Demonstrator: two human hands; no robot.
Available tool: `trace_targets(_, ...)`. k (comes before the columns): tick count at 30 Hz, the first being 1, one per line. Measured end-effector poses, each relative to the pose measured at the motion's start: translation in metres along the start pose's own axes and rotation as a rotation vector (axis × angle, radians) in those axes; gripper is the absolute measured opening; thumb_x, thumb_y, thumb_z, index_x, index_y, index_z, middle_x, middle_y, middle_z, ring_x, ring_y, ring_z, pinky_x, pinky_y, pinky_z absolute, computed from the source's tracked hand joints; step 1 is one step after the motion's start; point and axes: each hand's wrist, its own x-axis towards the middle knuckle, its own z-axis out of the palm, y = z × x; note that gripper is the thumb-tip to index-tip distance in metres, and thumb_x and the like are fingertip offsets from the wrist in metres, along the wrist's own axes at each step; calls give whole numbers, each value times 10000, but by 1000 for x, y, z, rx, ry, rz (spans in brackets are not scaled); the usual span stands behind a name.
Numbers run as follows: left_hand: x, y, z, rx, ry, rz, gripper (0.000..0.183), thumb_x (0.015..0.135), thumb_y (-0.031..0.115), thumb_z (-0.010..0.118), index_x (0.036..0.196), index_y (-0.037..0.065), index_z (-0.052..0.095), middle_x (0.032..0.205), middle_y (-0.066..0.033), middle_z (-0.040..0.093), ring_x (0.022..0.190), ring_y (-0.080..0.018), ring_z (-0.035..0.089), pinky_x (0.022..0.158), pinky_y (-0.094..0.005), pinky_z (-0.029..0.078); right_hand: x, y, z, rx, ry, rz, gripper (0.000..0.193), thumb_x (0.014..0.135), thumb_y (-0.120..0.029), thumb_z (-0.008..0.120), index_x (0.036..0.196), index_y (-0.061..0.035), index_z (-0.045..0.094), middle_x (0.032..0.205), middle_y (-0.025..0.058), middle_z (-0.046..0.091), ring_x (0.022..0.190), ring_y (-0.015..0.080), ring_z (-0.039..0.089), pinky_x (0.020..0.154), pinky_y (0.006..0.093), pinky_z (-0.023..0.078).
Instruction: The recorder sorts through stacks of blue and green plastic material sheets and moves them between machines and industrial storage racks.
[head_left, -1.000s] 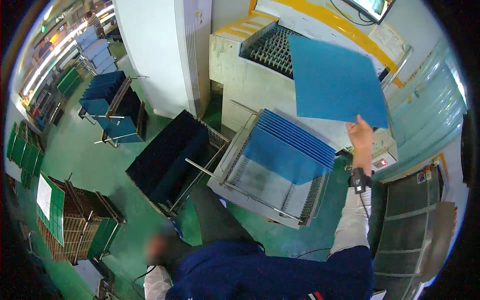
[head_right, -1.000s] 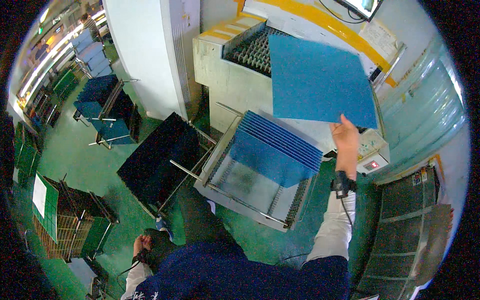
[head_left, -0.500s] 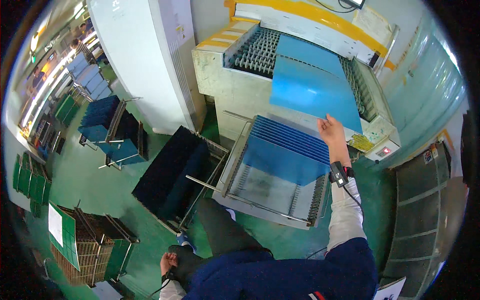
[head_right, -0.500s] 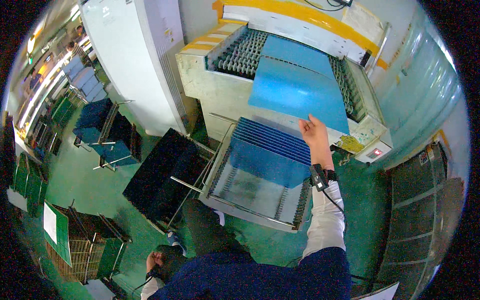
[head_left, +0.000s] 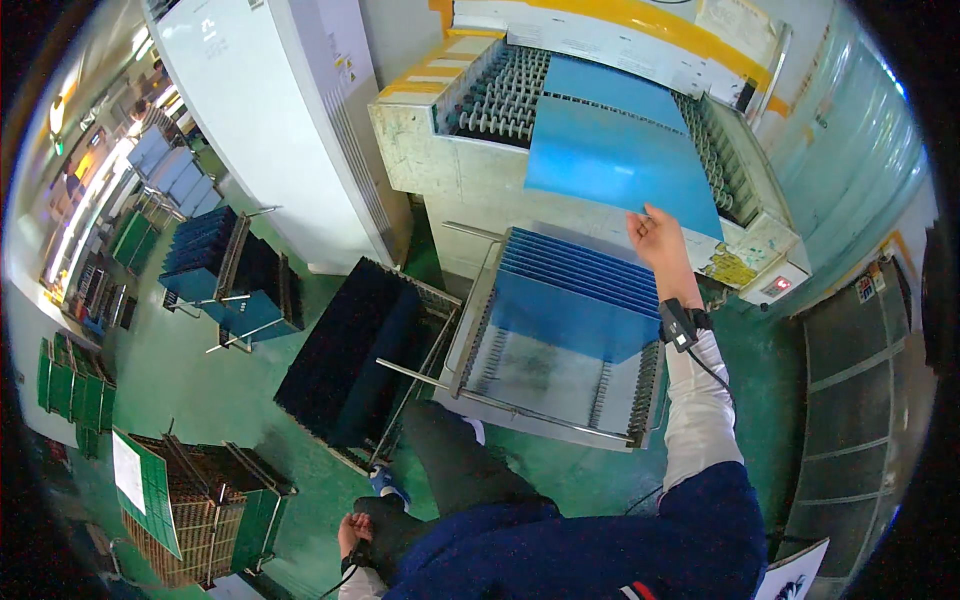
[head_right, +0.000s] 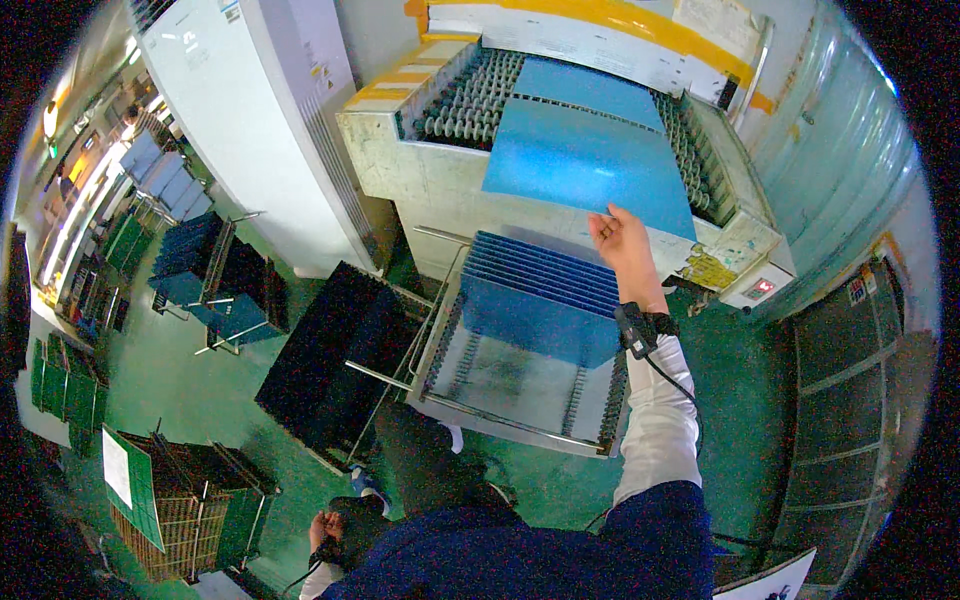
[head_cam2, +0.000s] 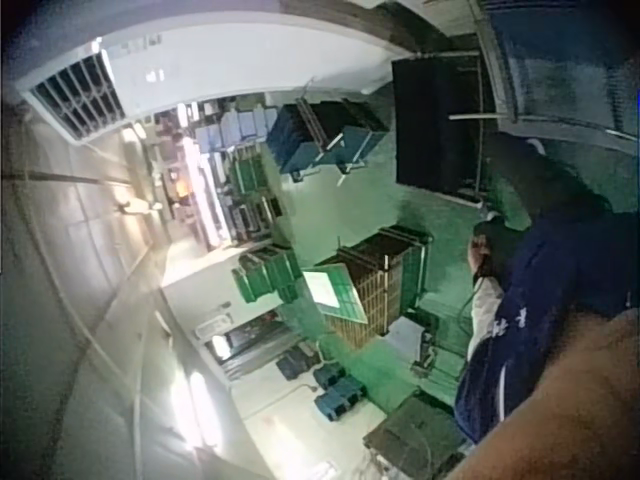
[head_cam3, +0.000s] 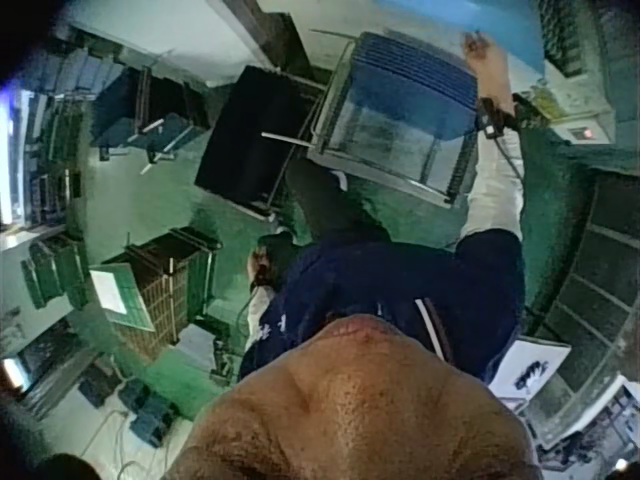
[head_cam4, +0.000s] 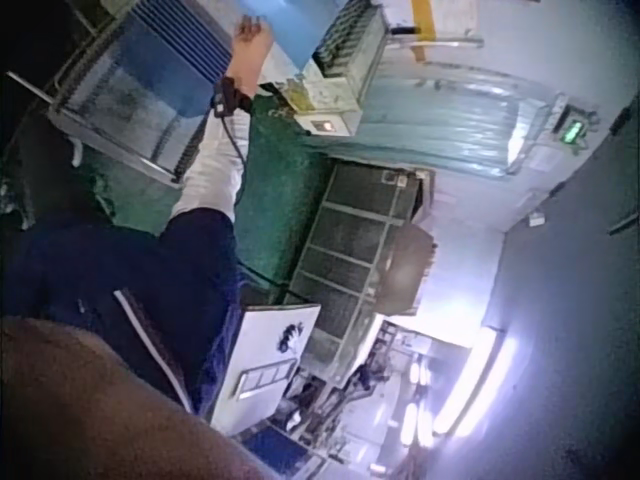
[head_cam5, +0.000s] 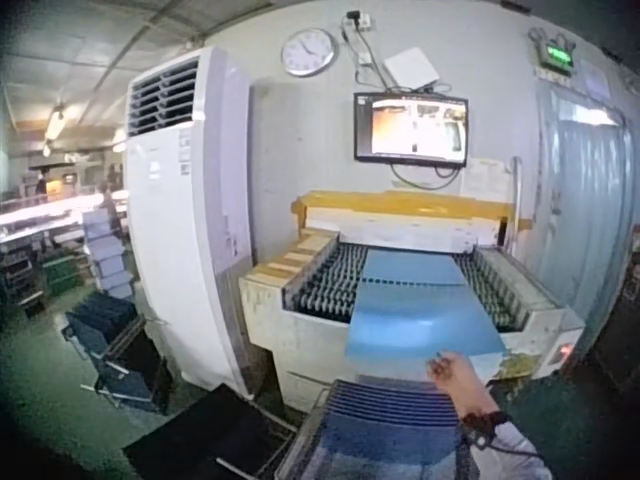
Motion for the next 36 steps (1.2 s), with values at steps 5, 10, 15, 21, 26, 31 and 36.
trace_targets(5, -1, 2, -7, -75, -357, 19, 238, 873, 248, 457, 716, 69, 459, 710, -79, 556, 676, -216, 564, 564, -287, 471, 4, -1, 8, -8, 16, 9, 196, 783, -103, 587, 890, -11, 451, 879, 149, 534, 827, 268, 553, 705, 332, 497)
trace_targets(10, -16, 0, 14, 13, -27, 78, 252, 877, 248, 451, 698, 71, 445, 689, -78, 544, 684, -213, 568, 574, -274, 484, 14, -4, 6, 9, 20, 5, 155, 801, -94, 573, 895, -27, 469, 886, 129, 538, 863, 259, 553, 726, 316, 488)
trace_targets(15, -12, 1, 9, -57, -32, 42, 254, 877, 266, 462, 726, 61, 464, 711, -93, 568, 685, -225, 583, 566, -283, 503, 19, -4, 12, 1, 14, 0, 146, 794, -85, 571, 885, -20, 477, 874, 126, 552, 856, 264, 561, 734, 329, 493)
trace_targets(21, -8, 2, 13, -74, 101, 11, 234, 871, 248, 479, 736, 57, 465, 716, -85, 550, 714, -231, 578, 608, -311, 513, 29, -6, 9, -16, 24, -23, 136, 797, -87, 576, 886, -38, 487, 854, 96, 547, 854, 248, 561, 731, 319, 486)
trace_targets(26, -2, 2, -1, -5, 106, -5, 218, 878, 238, 468, 822, 28, 484, 857, -115, 564, 806, -257, 573, 671, -324, 515, 31, -6, 11, -19, 63, 3, 177, 800, -146, 599, 900, -29, 513, 889, 96, 561, 853, 234, 566, 725, 320, 484)
trace_targets(31, -7, 1, -1, 7, -131, 61, 242, 886, 262, 455, 809, 33, 462, 882, -107, 535, 830, -253, 546, 685, -323, 503, 10, 17, 9, -345, -96, 77, 338, 839, -322, 549, 972, -12, 544, 914, 116, 612, 803, 214, 592, 700, 329, 483)
trace_targets(36, -6, 4, 5, 9, -20, -8, 239, 883, 256, 465, 813, 27, 458, 865, -117, 530, 796, -243, 550, 662, -296, 508, -31, 71, -3, -968, -187, -85, 314, 808, -314, 576, 925, -23, 587, 867, 98, 627, 745, 204, 600, 671, 317, 475)
